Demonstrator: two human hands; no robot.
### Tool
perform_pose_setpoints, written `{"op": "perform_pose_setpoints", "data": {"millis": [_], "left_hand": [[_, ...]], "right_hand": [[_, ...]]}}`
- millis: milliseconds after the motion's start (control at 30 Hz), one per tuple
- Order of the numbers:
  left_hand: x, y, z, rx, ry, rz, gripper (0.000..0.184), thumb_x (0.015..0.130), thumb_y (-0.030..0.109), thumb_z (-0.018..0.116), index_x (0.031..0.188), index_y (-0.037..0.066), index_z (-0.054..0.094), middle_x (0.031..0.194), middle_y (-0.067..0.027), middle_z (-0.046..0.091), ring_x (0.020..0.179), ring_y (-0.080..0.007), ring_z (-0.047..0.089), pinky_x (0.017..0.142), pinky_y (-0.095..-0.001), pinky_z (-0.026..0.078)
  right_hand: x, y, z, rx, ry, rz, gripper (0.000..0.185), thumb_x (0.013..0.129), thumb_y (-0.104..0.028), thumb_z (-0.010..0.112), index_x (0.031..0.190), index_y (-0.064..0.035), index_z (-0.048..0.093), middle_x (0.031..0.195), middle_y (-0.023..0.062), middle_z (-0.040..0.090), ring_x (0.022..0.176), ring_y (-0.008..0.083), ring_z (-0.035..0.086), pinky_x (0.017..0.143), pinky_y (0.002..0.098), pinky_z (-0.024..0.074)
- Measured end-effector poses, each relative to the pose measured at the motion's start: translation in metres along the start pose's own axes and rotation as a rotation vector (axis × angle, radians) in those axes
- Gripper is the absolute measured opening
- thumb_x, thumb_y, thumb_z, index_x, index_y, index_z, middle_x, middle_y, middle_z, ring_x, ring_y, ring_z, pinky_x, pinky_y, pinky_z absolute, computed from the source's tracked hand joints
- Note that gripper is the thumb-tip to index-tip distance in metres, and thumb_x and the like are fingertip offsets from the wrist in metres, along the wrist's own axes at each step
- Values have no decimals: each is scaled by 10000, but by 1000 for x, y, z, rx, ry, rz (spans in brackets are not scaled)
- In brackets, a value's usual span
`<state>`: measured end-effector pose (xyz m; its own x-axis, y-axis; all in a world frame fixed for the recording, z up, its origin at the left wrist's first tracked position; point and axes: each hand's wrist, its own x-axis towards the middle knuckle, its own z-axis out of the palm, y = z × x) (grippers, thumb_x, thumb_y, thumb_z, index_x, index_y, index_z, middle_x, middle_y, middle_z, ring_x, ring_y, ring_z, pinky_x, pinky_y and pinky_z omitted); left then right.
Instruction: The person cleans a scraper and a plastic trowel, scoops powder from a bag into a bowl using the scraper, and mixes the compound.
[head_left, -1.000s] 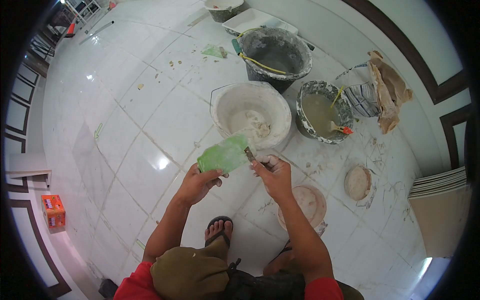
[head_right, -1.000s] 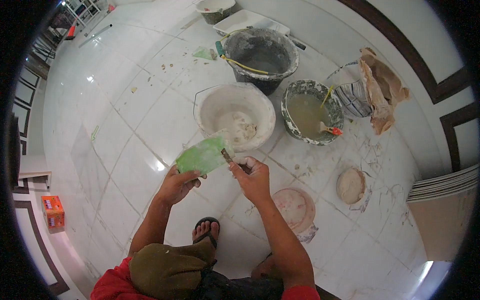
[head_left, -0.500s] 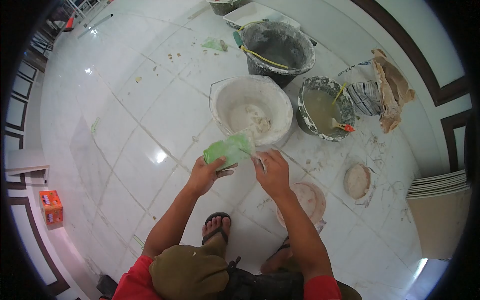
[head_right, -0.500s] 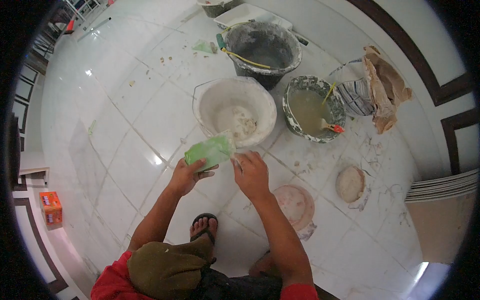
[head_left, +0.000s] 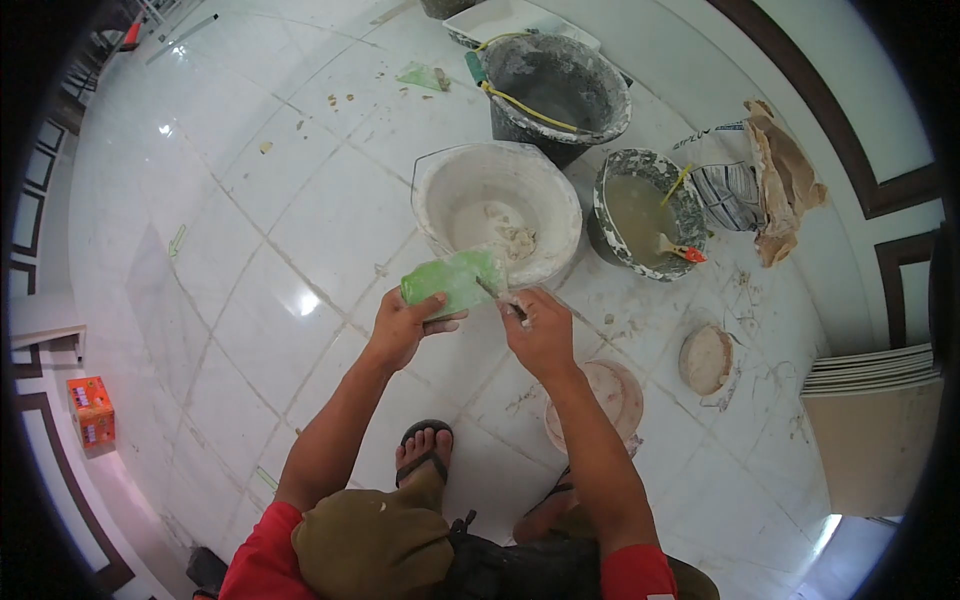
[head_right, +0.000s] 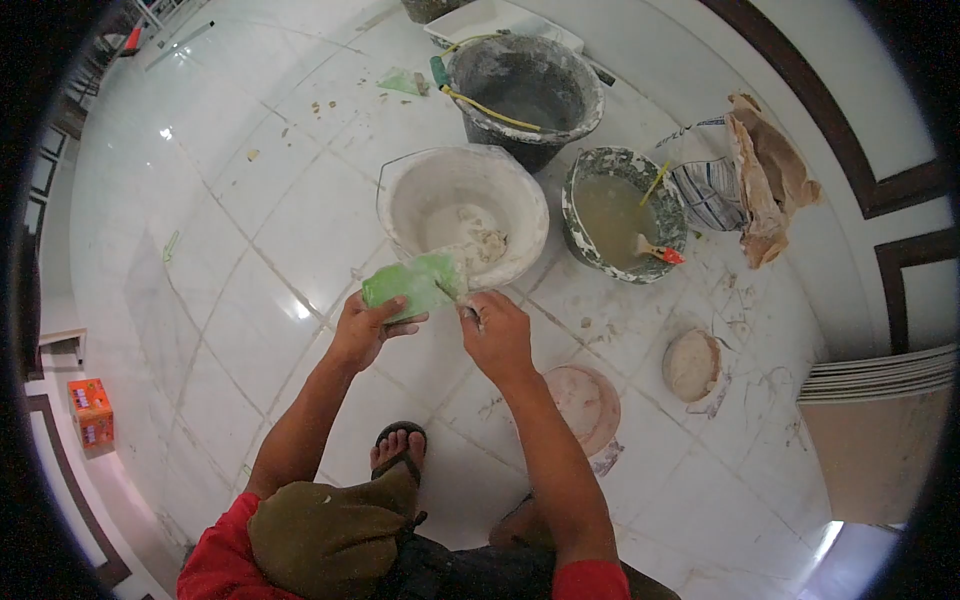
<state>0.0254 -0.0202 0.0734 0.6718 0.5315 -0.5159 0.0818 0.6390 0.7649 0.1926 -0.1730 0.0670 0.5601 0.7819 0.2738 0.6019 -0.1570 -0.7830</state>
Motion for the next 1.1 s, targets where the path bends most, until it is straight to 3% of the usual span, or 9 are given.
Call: {"op": "perform_pose_setpoints", "data": {"millis": [200, 300, 400, 633, 733, 800, 933, 1000, 1100], "left_hand": [[-9, -17, 16, -98, 2, 31, 399, 1014, 142, 632, 1335, -74, 536, 1233, -187, 677, 1032, -285, 731, 818, -353, 636], [-6, -28, 15, -95, -11, 21, 440, 1002, 141, 643, 1386, -22, 505, 1260, -184, 671, 1058, -313, 730, 846, -381, 627], [-6, -35, 23, -87, -13, 17, 429, 1009, 135, 632, 1374, -47, 498, 1260, -195, 663, 1071, -308, 725, 855, -374, 631], [-7, -28, 27, -139, -1, 32, 384, 1023, 103, 615, 1349, -77, 522, 1243, -178, 670, 1055, -288, 724, 867, -372, 634], [-11, -25, 30, -126, 22, 27, 397, 1024, 102, 614, 1362, -77, 508, 1254, -181, 661, 1064, -288, 721, 870, -374, 637], [-13, -24, 29, -131, 0, 71, 408, 1026, 104, 610, 1373, -79, 498, 1262, -183, 654, 1072, -293, 719, 870, -376, 639], [-24, -14, 26, -92, 43, 76, 411, 1027, 100, 606, 1375, -87, 494, 1253, -192, 654, 1074, -299, 717, 877, -376, 639], [-29, -12, 22, -54, 36, 80, 412, 1026, 94, 602, 1372, -100, 491, 1246, -201, 654, 1066, -308, 719, 878, -377, 639], [-42, -7, 23, -20, 37, 112, 415, 1024, 91, 601, 1369, -113, 489, 1238, -213, 656, 1062, -318, 722, 874, -382, 641]], "right_hand": [[6, -2, -4, 74, 69, 100, 98, 850, -25, 742, 935, 18, 720, 837, 154, 689, 695, 258, 667, 650, 346, 514], [7, 7, -6, -62, 58, 8, 89, 855, -27, 737, 929, 19, 721, 838, 157, 693, 706, 256, 679, 657, 348, 524], [13, 10, -14, -112, 83, 149, 84, 854, -28, 736, 923, 18, 723, 839, 159, 695, 715, 260, 687, 666, 344, 532], [8, 13, -12, -50, 106, 67, 74, 861, -22, 731, 925, 15, 726, 823, 151, 687, 699, 245, 675, 651, 335, 527], [11, 3, -16, 6, 164, 179, 70, 863, -5, 729, 930, 11, 727, 820, 141, 685, 685, 223, 657, 648, 328, 521], [6, -10, -13, 95, 30, 82, 72, 862, 8, 732, 934, 15, 725, 822, 134, 684, 682, 206, 641, 648, 319, 515], [17, -11, -14, 32, 102, 88, 80, 856, 19, 730, 935, 10, 723, 830, 132, 685, 698, 214, 656, 655, 322, 517], [15, -21, -14, 57, 21, -61, 83, 854, 30, 721, 934, 10, 716, 841, 128, 688, 711, 222, 669, 663, 322, 522], [23, -12, -12, 32, 90, -66, 94, 844, 38, 718, 933, 7, 712, 847, 127, 690, 728, 241, 680, 668, 332, 531]]}}
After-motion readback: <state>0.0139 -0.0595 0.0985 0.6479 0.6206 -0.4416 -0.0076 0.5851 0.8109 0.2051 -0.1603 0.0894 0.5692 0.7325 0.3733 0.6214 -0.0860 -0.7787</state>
